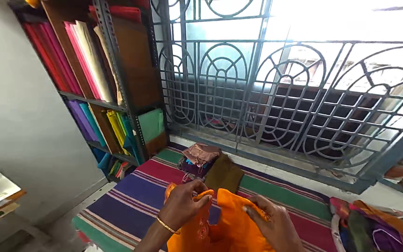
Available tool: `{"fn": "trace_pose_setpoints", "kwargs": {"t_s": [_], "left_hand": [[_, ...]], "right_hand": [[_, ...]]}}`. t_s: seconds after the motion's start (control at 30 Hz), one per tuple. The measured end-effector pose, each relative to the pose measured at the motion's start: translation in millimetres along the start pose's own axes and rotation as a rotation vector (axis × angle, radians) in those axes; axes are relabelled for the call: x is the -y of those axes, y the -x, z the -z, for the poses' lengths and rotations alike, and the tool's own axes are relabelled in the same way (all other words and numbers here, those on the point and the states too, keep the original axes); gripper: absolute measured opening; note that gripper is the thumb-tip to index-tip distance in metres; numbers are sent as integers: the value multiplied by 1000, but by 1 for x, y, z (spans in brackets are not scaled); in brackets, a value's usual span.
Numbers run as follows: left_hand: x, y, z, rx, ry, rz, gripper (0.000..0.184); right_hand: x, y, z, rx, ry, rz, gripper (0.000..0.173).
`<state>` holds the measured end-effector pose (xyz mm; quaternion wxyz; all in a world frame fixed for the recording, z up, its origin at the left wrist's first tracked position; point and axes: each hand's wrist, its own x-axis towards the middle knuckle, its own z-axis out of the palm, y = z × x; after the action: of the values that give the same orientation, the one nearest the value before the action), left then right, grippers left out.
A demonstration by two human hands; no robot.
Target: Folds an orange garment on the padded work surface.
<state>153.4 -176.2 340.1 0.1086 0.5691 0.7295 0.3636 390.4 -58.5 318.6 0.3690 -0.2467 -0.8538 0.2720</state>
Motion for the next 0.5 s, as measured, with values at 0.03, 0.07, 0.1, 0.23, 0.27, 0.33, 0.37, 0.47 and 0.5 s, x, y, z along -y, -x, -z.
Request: {"fn": "trace_pose_setpoints", "kwargs": {"t_s": [0.03, 0.07, 0.1, 0.23, 0.27, 0.33, 0.37, 0.47, 0.5], "left_hand": [[-1, 0, -2, -33, -6, -2, 28], [-2, 1, -5, -63, -4, -4, 29], [-2, 1, -9, -83, 10, 4, 32], [-10, 4, -22, -93, 130, 80, 37], [-11, 5, -25, -77, 173, 86, 37], [-13, 7, -31, -44, 244, 97, 36], [-14, 9, -34, -31, 282, 102, 35], [-20, 14, -43, -25, 397, 138, 29], [-22, 16, -45, -26, 429, 140, 27]], "right_hand": [[7, 4, -5, -40, -17, -4, 24], [14, 9, -12, -78, -42, -8, 22], [21, 15, -19, -109, -69, -14, 21], [41, 34, -55, -154, -105, -38, 21], [44, 38, -62, -136, -115, -49, 21], [46, 43, -73, -107, -149, -72, 22], [47, 45, -78, -102, -171, -73, 22], [47, 50, -86, -102, -217, -74, 21], [46, 52, -85, -98, -231, -80, 21]]}}
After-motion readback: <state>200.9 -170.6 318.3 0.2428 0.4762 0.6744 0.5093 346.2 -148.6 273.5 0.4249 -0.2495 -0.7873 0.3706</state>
